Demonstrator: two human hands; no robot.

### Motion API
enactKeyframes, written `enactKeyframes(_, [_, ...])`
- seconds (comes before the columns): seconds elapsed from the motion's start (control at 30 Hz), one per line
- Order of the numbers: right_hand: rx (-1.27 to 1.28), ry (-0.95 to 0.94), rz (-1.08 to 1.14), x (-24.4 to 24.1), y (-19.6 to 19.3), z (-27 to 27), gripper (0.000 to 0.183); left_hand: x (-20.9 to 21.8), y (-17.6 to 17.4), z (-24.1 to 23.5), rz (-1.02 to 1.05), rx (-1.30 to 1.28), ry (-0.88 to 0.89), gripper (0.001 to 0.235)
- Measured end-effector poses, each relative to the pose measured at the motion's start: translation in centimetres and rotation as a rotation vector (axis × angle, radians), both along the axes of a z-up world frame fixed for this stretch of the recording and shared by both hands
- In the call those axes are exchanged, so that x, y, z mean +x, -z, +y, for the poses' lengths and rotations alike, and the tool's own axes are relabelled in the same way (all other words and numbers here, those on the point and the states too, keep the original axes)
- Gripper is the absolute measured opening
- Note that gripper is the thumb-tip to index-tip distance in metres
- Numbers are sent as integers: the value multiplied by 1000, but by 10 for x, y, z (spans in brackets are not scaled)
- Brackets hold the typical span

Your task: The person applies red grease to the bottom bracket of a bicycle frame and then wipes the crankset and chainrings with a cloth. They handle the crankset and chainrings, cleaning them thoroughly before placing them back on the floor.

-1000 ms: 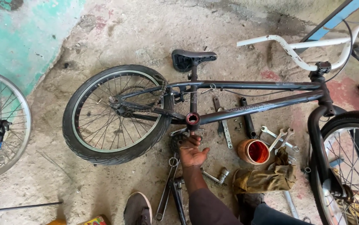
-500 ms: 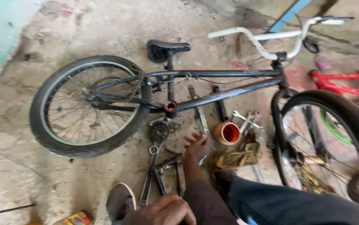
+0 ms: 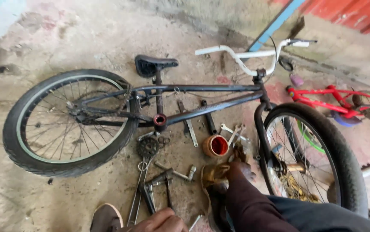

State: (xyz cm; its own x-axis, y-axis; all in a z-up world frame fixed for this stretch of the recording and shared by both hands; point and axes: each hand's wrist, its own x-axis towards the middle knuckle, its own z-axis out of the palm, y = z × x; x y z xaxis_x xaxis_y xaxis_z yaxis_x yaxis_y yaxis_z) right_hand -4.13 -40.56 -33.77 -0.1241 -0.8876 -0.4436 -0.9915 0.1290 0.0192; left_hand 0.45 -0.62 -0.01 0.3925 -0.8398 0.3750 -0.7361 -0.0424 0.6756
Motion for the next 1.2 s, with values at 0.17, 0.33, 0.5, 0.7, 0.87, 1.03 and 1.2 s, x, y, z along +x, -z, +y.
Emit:
enactKeyframes(0.17, [-228,268,-514,5,31,-3,41,20,-78,-1,325,422,-190,26])
enactKeyframes(0.33, [-684,728,-1422,64,-225,115,19,45,-159,-4,838,444,-420,47])
enactKeyframes(0.5, [-351,166,-1744,71,-418,235,32,66,-143,-5,945,-69,-666,41])
enactKeyframes(0.7, [255,-431,-1447,85,-495,257,20,96,-117,-4,1114,-184,-724,53])
enactKeyframes(0.87, [219,-835,-1056,104,-501,227,32,96,-146,5,863,-309,-779,32])
enactKeyframes(1.03, [480,-808,-1353,116,-526,231,19,128,-149,16,835,-446,-814,32])
enactKeyframes(1.2, [923,-376,-1790,137,-532,243,34,126,-165,23,1007,-553,-765,37])
